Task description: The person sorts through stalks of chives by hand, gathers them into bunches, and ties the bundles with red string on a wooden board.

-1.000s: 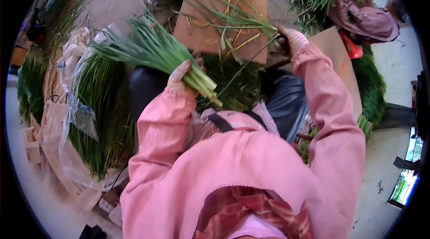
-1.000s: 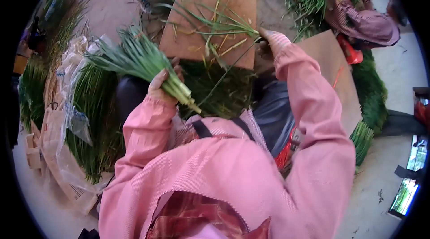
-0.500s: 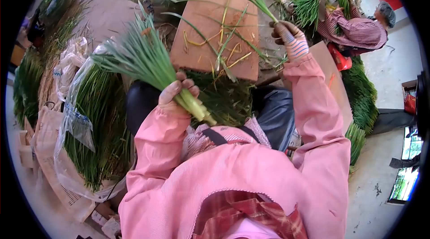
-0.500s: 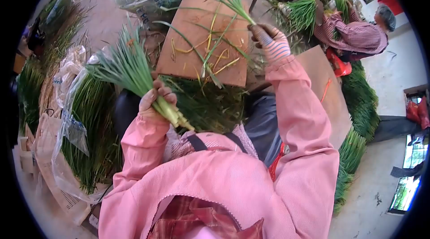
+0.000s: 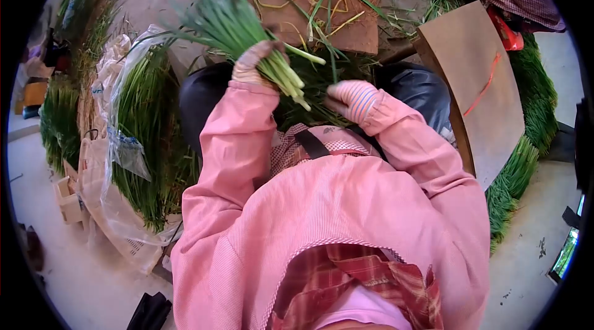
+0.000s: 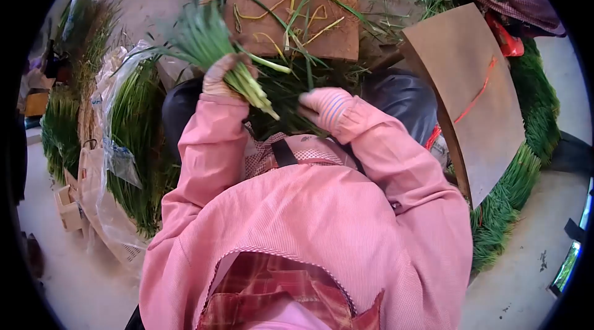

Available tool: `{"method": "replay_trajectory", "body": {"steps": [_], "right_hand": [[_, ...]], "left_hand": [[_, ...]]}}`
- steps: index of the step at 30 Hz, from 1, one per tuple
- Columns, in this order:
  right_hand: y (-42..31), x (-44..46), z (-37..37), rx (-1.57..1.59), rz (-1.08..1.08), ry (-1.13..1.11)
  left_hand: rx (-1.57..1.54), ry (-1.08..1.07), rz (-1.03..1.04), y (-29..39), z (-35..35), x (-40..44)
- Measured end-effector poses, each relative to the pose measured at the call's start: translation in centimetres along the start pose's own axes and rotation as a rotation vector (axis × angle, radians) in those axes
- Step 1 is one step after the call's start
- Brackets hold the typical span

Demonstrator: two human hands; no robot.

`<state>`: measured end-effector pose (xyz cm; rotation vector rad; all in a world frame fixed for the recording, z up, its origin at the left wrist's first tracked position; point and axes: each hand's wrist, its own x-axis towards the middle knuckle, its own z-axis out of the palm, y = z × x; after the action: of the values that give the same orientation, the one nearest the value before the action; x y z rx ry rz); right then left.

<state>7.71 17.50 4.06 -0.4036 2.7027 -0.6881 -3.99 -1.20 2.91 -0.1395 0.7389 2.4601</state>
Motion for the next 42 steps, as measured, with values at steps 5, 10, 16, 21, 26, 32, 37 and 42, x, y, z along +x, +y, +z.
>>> {"method": "replay_trajectory", "body": {"steps": [5,10,16,21,26,32,37,42], "right_hand": [[5.6,-1.5,-1.5,0.109,0.233,-0.039],[0.6,2.5,-6.4,0.737,0.170,0.241],[3.0,3.6,-3.3,1.200,0.619,0.202],[1.6,1.7,-1.0,1.449,0.573,0.347],[0.3,1.8,2.1,1.067,0.453,0.217],[-0.5,2.2,3.7,0.582,0.134,0.233],[-3.9,1.3,-1.7,0.927,0.252,-0.252],[-4.3,2.6,-3.9,0.706,0.102,-0.175]], "left_hand": [[0.313,-0.131,0.004,4.0,-1.9,1.8],[0.672,-0.347,-0.004,1.5,-1.2,3.7],[0.279,0.085,-0.111,-3.6,0.3,0.2],[-0.003,0.221,-0.205,-5.2,-1.5,-0.9],[-0.010,0.183,-0.282,-6.5,-2.3,-0.8],[-0.099,0.037,-0.356,-5.3,-1.9,-1.9],[-0.039,0.237,0.025,-0.7,1.4,-5.3],[0.282,0.163,0.099,2.2,1.0,-6.9]]}}
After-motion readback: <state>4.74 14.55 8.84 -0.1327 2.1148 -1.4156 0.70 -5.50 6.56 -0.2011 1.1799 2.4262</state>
